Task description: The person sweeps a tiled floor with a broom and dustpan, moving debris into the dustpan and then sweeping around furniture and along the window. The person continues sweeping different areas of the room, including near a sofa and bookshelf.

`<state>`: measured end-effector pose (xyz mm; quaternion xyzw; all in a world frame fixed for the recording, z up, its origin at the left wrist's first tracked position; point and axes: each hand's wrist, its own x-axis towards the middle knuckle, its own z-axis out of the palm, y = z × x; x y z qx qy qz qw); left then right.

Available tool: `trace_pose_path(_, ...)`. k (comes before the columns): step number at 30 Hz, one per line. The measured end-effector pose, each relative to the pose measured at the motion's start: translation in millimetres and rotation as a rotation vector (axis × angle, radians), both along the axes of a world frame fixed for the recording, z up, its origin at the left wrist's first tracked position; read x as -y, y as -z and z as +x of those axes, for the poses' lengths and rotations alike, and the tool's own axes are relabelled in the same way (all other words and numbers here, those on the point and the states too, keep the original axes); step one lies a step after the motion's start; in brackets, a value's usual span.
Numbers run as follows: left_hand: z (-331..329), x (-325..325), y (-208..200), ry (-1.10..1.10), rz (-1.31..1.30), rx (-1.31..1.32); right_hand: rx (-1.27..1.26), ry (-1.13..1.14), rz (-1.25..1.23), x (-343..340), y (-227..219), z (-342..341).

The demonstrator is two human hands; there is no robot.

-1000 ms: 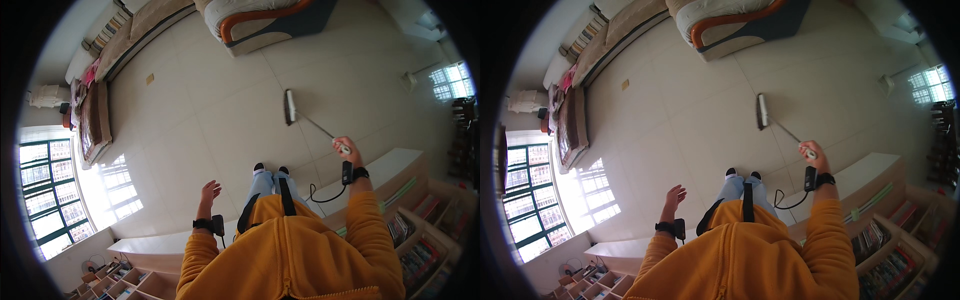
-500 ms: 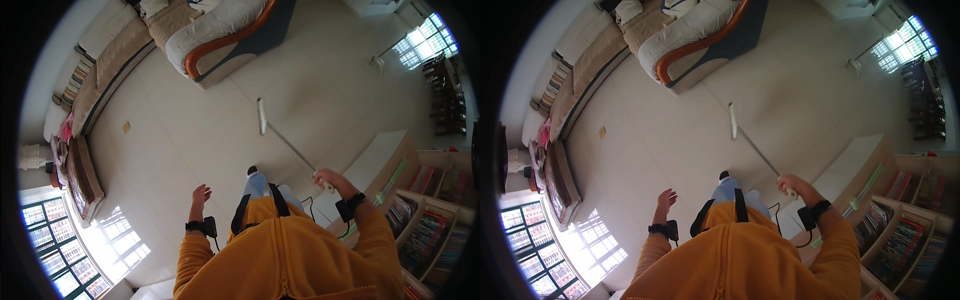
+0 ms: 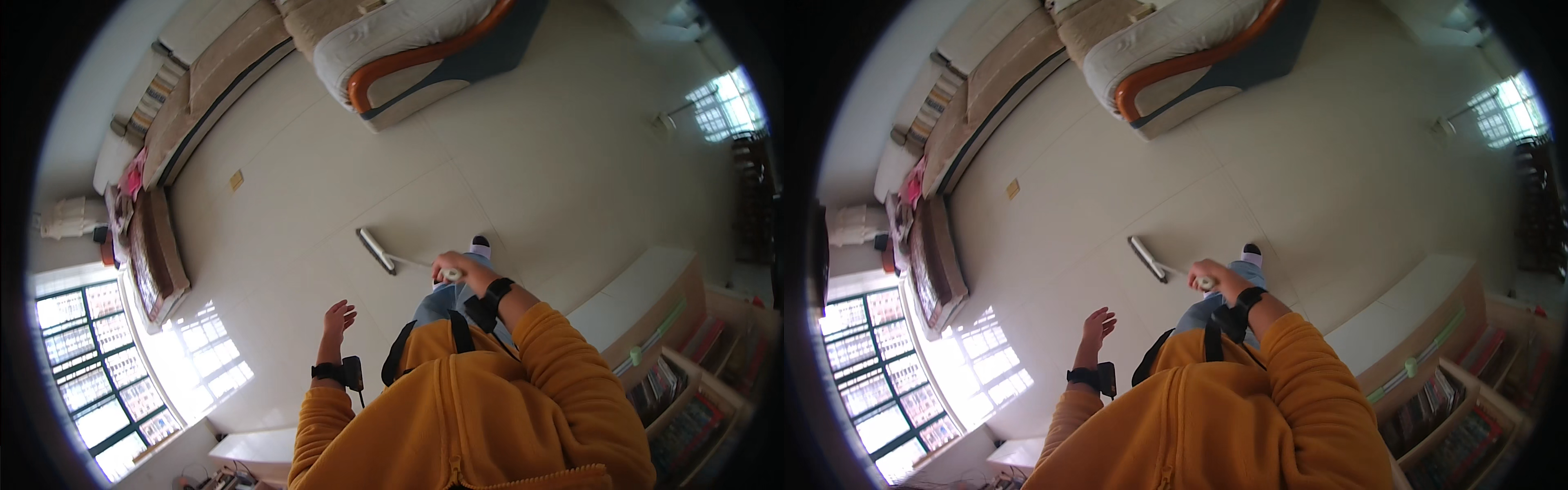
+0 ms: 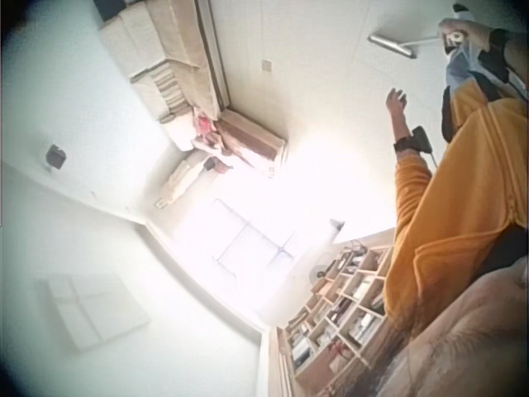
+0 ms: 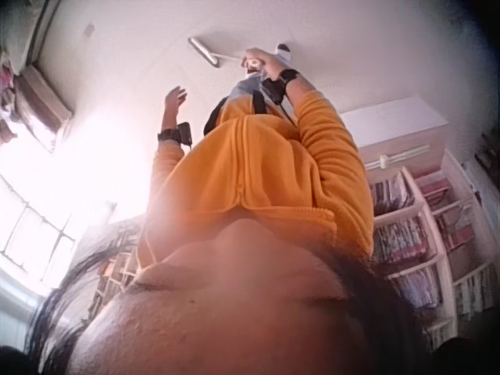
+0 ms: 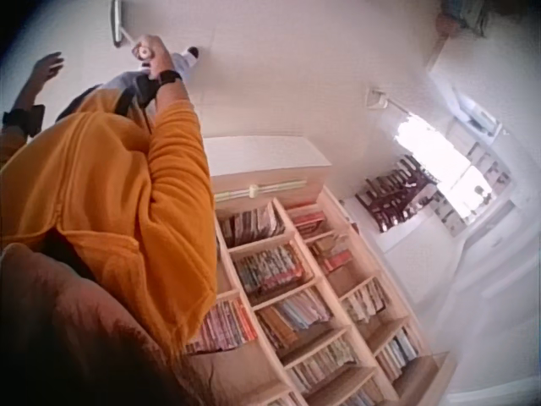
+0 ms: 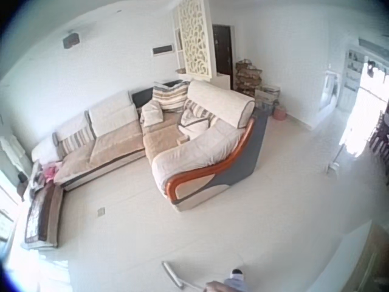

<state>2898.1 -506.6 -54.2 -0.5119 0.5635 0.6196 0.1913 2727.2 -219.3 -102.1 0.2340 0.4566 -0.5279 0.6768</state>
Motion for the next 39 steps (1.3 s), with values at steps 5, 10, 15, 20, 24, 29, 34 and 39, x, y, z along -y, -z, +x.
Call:
trace_pose_path(5,7,-4,-1,-0.181,0.0,0.021,-0.005,0.107,0.032,-79,-3,-71)
trace_pose_path(10,-35,-30,17,-0.182,0.033,0.038,-0.153,0.529,0.02,-217,-52,-95)
trace_pose_path(15,-123,-74,29,-0.002,0.089,-0.032,-0.344,0.864,0.197,-334,-77,-94)
trace_pose_path(20,-200,-114,24,0.14,0.09,-0.099,-1.027,0.406,0.218,-385,-54,-115)
trace_pose_path(24,-228,-127,24,0.154,0.12,-0.122,-0.633,0.347,0.424,-380,-64,-120)
trace_pose_path(29,-236,-121,28,0.121,0.117,-0.058,-0.406,0.191,0.403,-352,-110,-112)
trace_pose_path(34,-257,-96,23,0.1,0.105,-0.043,-0.226,0.187,0.022,-248,-67,-153)
trace_pose_path(39,-308,-56,4,0.133,0.064,-0.059,-0.065,0.125,-0.086,-101,-12,-219)
